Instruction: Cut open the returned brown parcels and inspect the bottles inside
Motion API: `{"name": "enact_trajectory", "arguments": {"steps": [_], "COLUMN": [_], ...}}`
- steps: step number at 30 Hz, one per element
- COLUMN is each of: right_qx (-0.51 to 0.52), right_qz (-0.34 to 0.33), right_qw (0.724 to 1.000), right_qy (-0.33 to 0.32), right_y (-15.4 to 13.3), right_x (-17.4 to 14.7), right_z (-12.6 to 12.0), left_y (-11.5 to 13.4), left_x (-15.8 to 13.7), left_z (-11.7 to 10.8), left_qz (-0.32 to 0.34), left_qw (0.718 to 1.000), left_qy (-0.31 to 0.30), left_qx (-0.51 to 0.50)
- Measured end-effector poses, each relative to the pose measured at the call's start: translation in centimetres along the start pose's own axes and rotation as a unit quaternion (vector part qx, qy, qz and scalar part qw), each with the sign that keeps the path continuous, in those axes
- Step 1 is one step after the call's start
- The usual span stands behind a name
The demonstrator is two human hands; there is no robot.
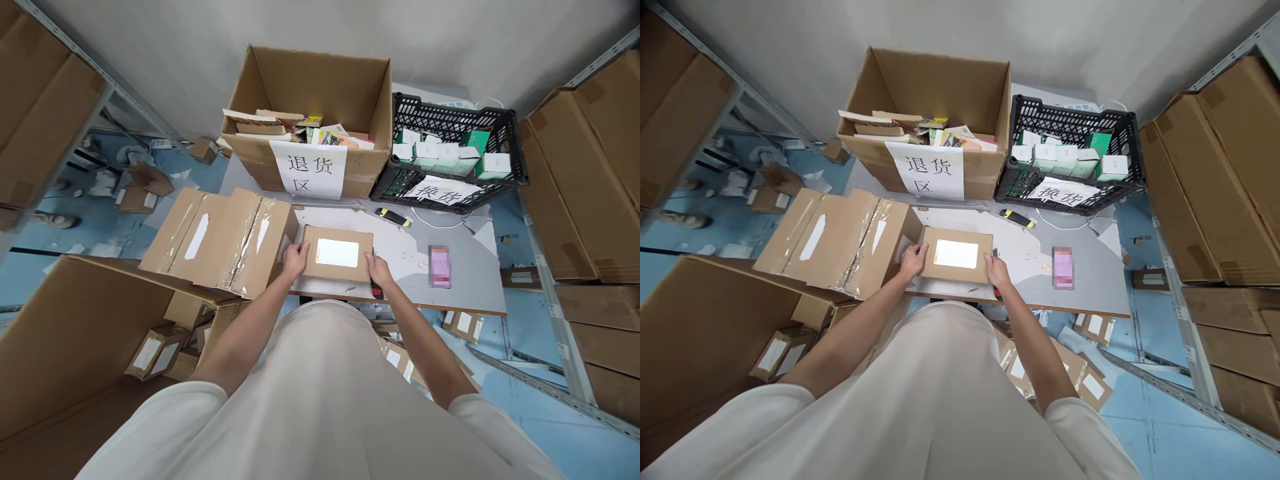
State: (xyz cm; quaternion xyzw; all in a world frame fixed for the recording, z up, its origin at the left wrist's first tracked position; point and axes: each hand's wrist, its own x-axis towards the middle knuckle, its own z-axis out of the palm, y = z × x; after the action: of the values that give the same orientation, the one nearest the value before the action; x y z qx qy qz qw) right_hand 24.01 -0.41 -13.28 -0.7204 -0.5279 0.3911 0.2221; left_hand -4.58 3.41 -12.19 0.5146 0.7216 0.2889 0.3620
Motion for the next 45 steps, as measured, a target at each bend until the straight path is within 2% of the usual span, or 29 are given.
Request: {"name": "enact_trajectory", "arguments": {"steps": [5, 10, 13, 16, 18, 21, 24, 27, 31, 34, 37, 40, 45], "right_qx": [0.042, 0.105, 0.12, 0.111, 0.102, 0.099, 0.098, 0.052, -0.006, -0.058, -0.119, -0.146, -0.138], "right_qz": [0.008, -0.002, -0.023, -0.039, -0.028, -0.001, 0.006, -0.024, -0.063, -0.067, -0.041, -0.012, 0.002], "right_qw": [0.999, 0.995, 0.992, 0.991, 0.991, 0.993, 0.994, 0.997, 0.998, 0.996, 0.992, 0.988, 0.989], "right_qy": [-0.005, -0.004, -0.018, -0.066, -0.087, -0.068, -0.05, -0.049, -0.024, -0.011, -0.024, -0.038, -0.047], "right_y": [0.9, 2.9, 4.0, 4.5, 4.5, 4.0, 3.3, 2.4, 0.4, -1.5, -3.1, -4.0, -3.9], "right_x": [-0.2, -2.9, -4.7, -5.6, -5.7, -5.6, -5.5, -5.4, -4.4, -3.1, -2.0, -1.0, 0.3], "right_z": [0.2, 0.3, 0.6, 1.2, 1.8, 2.7, 3.0, 1.9, -0.8, -2.6, -3.4, -3.4, -3.4], "left_y": [-1.4, -4.6, -6.7, -8.0, -8.3, -8.3, -7.8, -6.6, -2.9, 0.4, 2.5, 3.2, 3.3], "left_x": [-0.3, -3.2, -5.1, -6.2, -6.3, -6.2, -6.2, -6.1, -5.4, -4.2, -2.9, -1.9, -1.3], "left_z": [0.1, -0.2, -0.2, 0.2, 0.7, 1.2, 1.3, 0.5, -1.4, -2.4, -2.4, -2.1, -1.8], "left_qz": [-0.017, -0.032, -0.042, -0.042, -0.031, -0.006, 0.002, 0.009, 0.038, 0.058, 0.038, 0.013, 0.008], "left_qw": [0.999, 0.993, 0.99, 0.989, 0.99, 0.99, 0.991, 0.992, 0.997, 0.998, 0.996, 0.994, 0.993], "left_qy": [0.001, -0.003, -0.024, -0.049, -0.076, -0.104, -0.093, -0.083, -0.036, 0.016, 0.014, 0.012, 0.022], "left_qx": [-0.044, -0.115, -0.133, -0.134, -0.119, -0.097, -0.094, -0.091, -0.065, 0.023, 0.083, 0.106, 0.113]}}
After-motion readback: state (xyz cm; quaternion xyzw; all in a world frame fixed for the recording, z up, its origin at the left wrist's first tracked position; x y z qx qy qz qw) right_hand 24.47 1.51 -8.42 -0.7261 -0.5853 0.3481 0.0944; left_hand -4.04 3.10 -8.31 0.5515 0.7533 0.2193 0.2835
